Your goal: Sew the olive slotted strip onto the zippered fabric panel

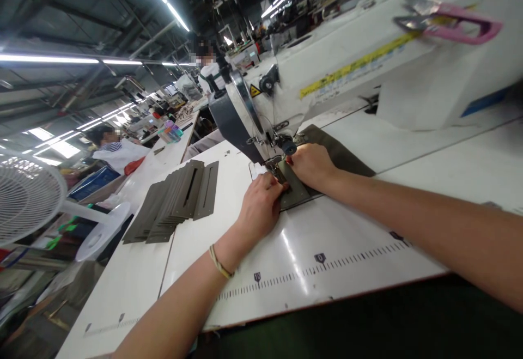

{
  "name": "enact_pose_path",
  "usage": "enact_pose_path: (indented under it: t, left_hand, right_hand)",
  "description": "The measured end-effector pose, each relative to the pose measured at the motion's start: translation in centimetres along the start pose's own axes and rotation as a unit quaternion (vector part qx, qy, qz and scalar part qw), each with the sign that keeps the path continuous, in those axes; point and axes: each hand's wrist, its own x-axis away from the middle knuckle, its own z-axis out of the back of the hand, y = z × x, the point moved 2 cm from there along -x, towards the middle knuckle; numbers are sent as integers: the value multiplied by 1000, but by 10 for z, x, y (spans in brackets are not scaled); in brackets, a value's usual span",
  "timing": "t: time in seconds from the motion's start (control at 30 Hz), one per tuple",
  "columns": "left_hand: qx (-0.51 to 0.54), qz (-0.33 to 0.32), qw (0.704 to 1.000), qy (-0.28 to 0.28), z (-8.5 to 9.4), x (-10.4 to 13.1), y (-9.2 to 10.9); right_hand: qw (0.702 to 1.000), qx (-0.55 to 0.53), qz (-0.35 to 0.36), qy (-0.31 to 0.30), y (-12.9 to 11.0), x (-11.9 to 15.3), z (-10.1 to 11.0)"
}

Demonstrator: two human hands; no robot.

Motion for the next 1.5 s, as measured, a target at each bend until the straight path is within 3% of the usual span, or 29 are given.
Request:
enact_pose_path:
  t: [0.13,0.27,0.37,0.47,0.57,0.8,1.27,1.5]
  left_hand:
    - [1,9,1000,8,0,2,1]
    - [23,25,999,21,0,5,0]
    - [103,33,993,43,-2,11,-5]
    - [188,35,978,83,-3,23,-9]
    - [186,24,976,111,-3,33,-5]
    - [44,-28,994,95,-1,31,10]
    - [21,-66,992,101,-5,17,-8]
    - [5,-55,994,92,-4,4,-15]
  right_hand:
    - [999,12,30,6,-2,3,6]
    - [985,-22,167,24,-6,33,17]
    - [942,-51,323,78,-6,63,17]
    - [899,-66,408,147,-7,80,11]
    - [900,-86,397,160,-9,83,6]
    - [892,-88,423,130,-7,81,4]
    - [896,-94,412,134,-7,60,3]
    - [896,-100,410,138,-8,47,3]
